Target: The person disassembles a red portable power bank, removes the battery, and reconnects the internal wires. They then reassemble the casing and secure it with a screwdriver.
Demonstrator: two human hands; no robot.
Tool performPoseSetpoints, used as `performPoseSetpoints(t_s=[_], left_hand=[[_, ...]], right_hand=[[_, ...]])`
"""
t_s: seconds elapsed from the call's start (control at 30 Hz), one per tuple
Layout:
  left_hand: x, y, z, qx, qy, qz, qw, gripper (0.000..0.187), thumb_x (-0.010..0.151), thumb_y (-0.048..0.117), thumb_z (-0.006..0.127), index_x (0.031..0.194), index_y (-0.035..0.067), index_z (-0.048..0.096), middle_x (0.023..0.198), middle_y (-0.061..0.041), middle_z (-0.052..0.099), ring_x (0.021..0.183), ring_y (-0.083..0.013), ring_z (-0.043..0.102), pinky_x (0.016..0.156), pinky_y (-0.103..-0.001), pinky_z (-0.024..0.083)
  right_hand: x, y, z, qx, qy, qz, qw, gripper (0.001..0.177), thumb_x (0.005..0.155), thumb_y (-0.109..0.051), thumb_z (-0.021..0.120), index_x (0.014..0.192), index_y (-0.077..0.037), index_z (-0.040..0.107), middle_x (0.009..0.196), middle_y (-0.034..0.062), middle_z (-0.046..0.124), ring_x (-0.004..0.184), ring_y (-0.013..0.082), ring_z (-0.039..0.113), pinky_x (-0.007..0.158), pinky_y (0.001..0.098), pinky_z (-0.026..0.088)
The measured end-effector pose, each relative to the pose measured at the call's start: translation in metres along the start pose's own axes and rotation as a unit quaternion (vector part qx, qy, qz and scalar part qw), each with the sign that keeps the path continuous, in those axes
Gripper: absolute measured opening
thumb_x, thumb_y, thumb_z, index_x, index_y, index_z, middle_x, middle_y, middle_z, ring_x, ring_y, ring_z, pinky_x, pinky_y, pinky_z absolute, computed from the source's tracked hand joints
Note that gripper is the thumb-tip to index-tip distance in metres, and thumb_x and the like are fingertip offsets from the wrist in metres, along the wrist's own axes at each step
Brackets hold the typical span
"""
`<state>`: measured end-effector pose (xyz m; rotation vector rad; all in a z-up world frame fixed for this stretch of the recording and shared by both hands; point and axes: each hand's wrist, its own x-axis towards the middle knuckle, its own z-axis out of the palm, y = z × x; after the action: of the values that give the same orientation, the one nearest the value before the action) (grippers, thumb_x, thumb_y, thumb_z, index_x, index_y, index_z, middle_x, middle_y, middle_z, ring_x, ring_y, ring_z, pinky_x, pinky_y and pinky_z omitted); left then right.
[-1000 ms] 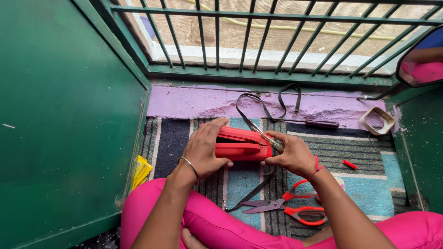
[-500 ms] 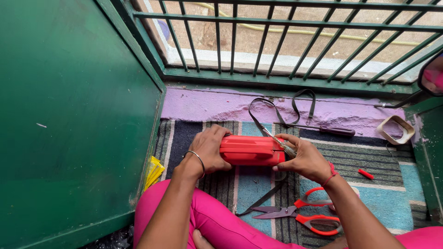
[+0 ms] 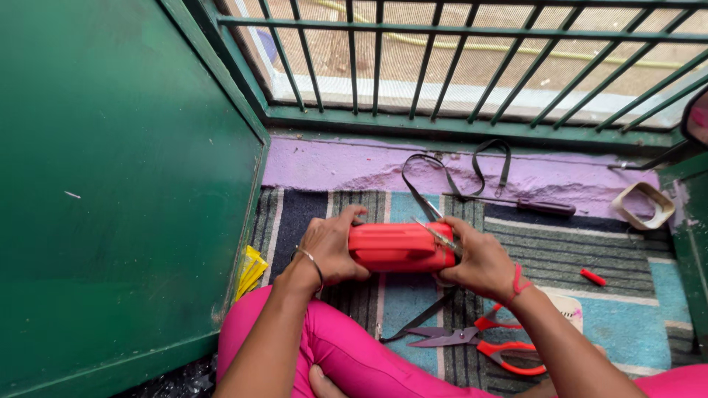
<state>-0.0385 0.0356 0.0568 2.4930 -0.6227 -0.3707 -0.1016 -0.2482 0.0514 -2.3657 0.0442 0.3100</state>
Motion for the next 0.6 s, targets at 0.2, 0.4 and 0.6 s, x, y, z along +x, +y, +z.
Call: performPoseSetpoints(t_s=[0.2,0.4,0.6], left_hand=[[0.002,0.002,-0.002,-0.03,0.009,-0.042,0.999,0.114,0.041,0.035,0.098,0.139,0.009,0.045,0.119,-0.016,0.069,0.106,-0.0391,0.068,0.098,-0.041,0.051],[-0.007,0.005,0.006,-0.06,0.012,-0.093,0.994,0.1,0.045,0.032,0.096,0.132,0.008,0.052,0.127,-0.016,0.065,0.117,-0.0379,0.064,0.102,-0.041,0.05],[-0.005,-0.034,0.013,-0.277,-0.03,-0.013,0.96,0.102,0.054,0.022,0.099,0.14,0.001,0.05,0.133,-0.014,0.058,0.125,-0.0257,0.057,0.108,-0.037,0.045]], right_hand=[[0.009,-0.009,-0.005,0.022,-0.02,0.034,0.999,0.095,0.053,-0.017,0.091,0.14,-0.015,0.052,0.102,0.0134,0.077,0.094,0.0264,0.076,0.083,0.0364,0.057],[0.008,-0.009,-0.004,0.032,-0.044,0.092,0.994,0.093,0.058,-0.017,0.092,0.142,-0.017,0.051,0.106,0.01,0.079,0.094,0.0228,0.077,0.087,0.0343,0.057],[0.013,0.002,0.002,0.1,-0.044,0.083,0.991,0.09,0.059,-0.009,0.088,0.14,-0.014,0.052,0.117,0.0051,0.08,0.097,0.0191,0.077,0.089,0.031,0.057]])
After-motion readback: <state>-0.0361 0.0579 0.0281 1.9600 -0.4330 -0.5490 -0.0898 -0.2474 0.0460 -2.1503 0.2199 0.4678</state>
